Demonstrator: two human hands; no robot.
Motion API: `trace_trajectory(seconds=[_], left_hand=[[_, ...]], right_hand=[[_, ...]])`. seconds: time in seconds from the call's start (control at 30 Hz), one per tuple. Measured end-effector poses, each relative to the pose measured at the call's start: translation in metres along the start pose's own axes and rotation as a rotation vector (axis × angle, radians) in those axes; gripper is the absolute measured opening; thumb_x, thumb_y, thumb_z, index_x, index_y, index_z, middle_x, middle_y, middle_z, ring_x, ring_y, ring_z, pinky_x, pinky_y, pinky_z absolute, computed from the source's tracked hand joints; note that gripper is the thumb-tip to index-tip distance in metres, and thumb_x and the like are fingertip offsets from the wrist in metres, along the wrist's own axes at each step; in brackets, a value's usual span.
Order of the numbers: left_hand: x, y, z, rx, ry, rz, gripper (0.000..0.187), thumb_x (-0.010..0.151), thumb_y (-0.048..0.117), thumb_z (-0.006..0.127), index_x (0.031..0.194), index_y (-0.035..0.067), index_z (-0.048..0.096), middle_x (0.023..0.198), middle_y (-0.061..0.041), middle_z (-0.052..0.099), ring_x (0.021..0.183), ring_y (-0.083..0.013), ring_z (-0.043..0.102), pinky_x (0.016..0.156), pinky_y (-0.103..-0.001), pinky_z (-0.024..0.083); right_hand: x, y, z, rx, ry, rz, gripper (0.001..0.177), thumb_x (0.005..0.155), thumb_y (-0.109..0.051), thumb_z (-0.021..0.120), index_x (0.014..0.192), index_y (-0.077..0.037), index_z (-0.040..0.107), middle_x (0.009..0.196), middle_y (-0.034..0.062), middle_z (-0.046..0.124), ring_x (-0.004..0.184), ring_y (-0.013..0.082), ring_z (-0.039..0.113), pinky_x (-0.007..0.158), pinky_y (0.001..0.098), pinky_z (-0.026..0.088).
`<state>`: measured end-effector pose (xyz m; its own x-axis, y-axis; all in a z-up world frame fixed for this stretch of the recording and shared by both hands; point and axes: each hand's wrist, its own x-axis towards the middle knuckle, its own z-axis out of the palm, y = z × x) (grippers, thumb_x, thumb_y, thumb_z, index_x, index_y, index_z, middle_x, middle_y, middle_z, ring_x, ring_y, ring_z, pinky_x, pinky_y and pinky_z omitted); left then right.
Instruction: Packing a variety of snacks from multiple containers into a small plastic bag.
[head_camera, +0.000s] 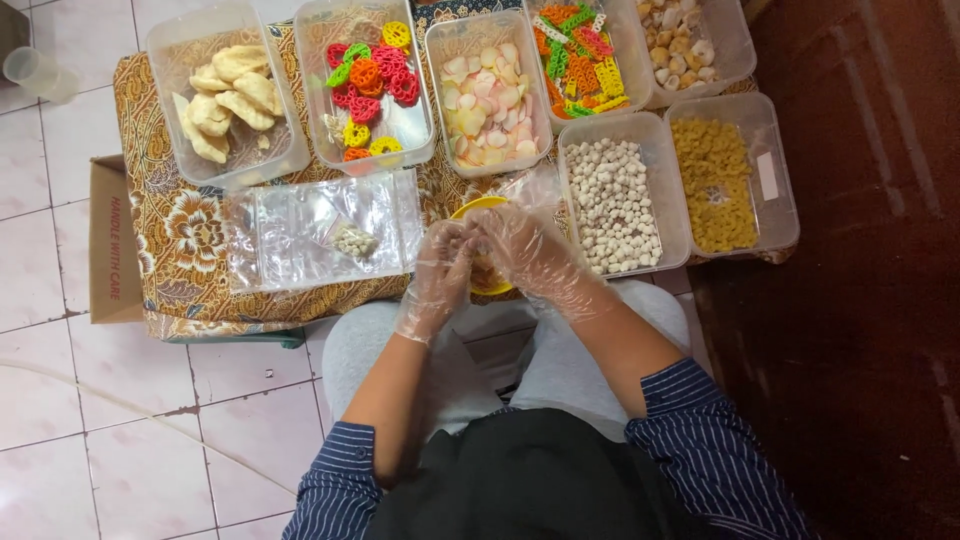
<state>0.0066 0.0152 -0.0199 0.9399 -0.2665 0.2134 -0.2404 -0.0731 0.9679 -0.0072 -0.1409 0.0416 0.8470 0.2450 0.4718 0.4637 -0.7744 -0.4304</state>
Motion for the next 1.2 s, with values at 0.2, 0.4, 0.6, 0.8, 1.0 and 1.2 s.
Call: trace_trajectory(seconds=[0.2,0.4,0.6,0.8,1.0,1.2], left_hand=[[-0.007,0.010,-0.012,0.099,0.056,0.049,0.013,0.095,0.015,0.073,0.094,0.002,0.070,0.096,-0.021,0.070,0.099,-0.0407,0.069,0.089,-0.046,0.053],[-0.014,0.053,-0.015,-0.054,0.149,-0.144,0.022,0.096,0.027,0.074,0.085,0.008,0.070,0.084,-0.008,0.071,0.089,-0.0142,0.065,0.081,-0.031,0.051],[-0.017,0.071,-0.031,0.127,0.081,-0.615,0.036,0.089,0.050,0.076,0.100,0.016,0.070,0.105,-0.017,0.074,0.105,-0.0357,0.070,0.093,-0.045,0.054],[0.019,0.061,-0.094,0.302,0.338,-0.588,0.033,0.091,0.043,0.064,0.111,0.017,0.069,0.105,-0.014,0.074,0.090,-0.0284,0.075,0.083,-0.047,0.058],[0.037,0.031,-0.154,0.251,0.476,-0.230,0.021,0.099,0.022,0.071,0.119,0.020,0.069,0.125,-0.012,0.064,0.122,-0.0365,0.057,0.104,-0.052,0.049],[-0.012,-0.036,-0.269,1.027,0.312,-0.864,0.100,0.080,0.072,0.073,0.154,0.018,0.034,0.151,-0.017,0.048,0.139,-0.0421,0.044,0.111,-0.062,0.041]], right_hand=[[-0.015,0.010,0.025,-0.595,0.205,-0.286,0.020,0.104,-0.009,0.054,0.117,0.000,0.066,0.090,0.0148,0.064,0.082,0.0242,0.061,0.077,0.0363,0.055],[-0.042,0.034,0.058,-0.711,0.019,-0.307,0.023,0.105,-0.021,0.045,0.119,-0.011,0.061,0.108,0.0096,0.056,0.084,0.0252,0.052,0.064,0.0408,0.039],[-0.021,-0.025,-0.012,-1.186,-0.259,-0.489,0.035,0.079,-0.007,0.078,0.109,-0.017,0.062,0.084,0.0091,0.055,0.080,0.0253,0.058,0.076,0.0393,0.053],[-0.050,-0.018,-0.012,0.456,0.034,0.290,0.034,0.087,-0.023,0.084,0.112,-0.011,0.064,0.080,0.0079,0.070,0.082,0.0264,0.072,0.070,0.0351,0.057],[-0.058,0.005,-0.005,0.649,0.054,0.375,0.021,0.093,-0.010,0.076,0.113,-0.007,0.067,0.089,0.0123,0.070,0.084,0.0253,0.067,0.078,0.0350,0.057],[-0.059,0.020,-0.007,0.855,0.128,0.460,0.025,0.092,-0.009,0.077,0.115,-0.010,0.068,0.098,-0.0016,0.066,0.091,0.0068,0.062,0.088,0.0251,0.053]])
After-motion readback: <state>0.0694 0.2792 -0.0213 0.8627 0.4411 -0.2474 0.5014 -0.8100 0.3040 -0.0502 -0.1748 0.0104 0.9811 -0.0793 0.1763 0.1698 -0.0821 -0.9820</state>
